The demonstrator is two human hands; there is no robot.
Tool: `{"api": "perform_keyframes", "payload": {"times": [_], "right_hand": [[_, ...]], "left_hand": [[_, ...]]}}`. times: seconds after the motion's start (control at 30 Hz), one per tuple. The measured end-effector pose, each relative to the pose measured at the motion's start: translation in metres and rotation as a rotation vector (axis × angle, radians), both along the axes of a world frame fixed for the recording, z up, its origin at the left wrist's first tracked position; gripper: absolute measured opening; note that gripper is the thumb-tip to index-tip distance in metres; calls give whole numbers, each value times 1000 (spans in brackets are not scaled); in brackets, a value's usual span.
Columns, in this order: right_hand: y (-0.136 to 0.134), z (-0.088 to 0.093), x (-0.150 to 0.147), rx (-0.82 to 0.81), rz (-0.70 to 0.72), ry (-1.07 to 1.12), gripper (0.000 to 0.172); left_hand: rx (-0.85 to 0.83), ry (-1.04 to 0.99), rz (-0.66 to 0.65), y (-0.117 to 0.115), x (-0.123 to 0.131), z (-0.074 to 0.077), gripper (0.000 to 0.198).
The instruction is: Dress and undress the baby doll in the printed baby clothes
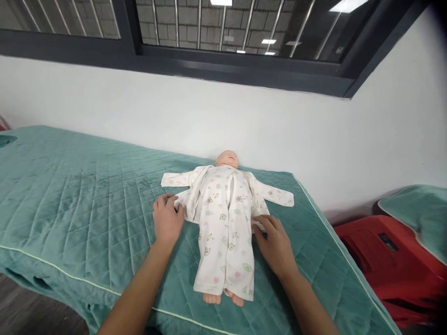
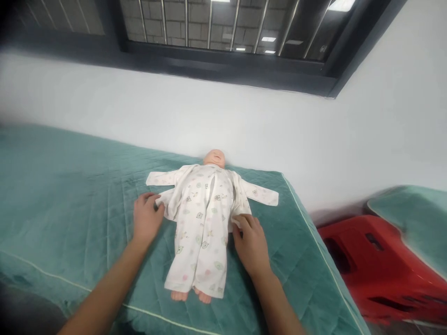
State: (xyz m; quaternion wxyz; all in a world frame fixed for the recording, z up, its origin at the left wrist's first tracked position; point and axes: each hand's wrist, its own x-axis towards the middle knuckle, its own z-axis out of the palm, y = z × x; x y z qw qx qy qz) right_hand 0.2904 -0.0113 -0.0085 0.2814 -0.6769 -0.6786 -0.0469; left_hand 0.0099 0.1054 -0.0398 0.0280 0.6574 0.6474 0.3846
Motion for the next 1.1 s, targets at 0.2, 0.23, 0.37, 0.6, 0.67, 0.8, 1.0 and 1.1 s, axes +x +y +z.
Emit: {"api": "perform_keyframes", "payload": {"times": [0.2,0.23,0.37,0.6,0.67,0.8,1.0,1.1], "right_hand": [[15,8,6,-203,-215,-240,24],[16,9,6,-217,-207,-259,23],[13,11,4,-210,-155,-292,18],[9,11,22,-32,-225,399,16],[7,12,30,107,-264,903,16],[4,14,44,260,-265,1726,6],[2,23,51,233,-305,2091,14],[5,41,37,177,-165,2061,8]], "left_hand": [[-138,126,155,3,7,0,35],[-136,128,164,3,8,0,34],[-142,126,160,4,7,-2,26],[-138,91,179,6,6,-3,25],[-124,37,158,6,5,-2,19],[-70,-333,67,-1,-2,2,28],[22,-747,-229,-17,-5,-2,35],[54,-671,-355,-21,-3,-5,30]]}}
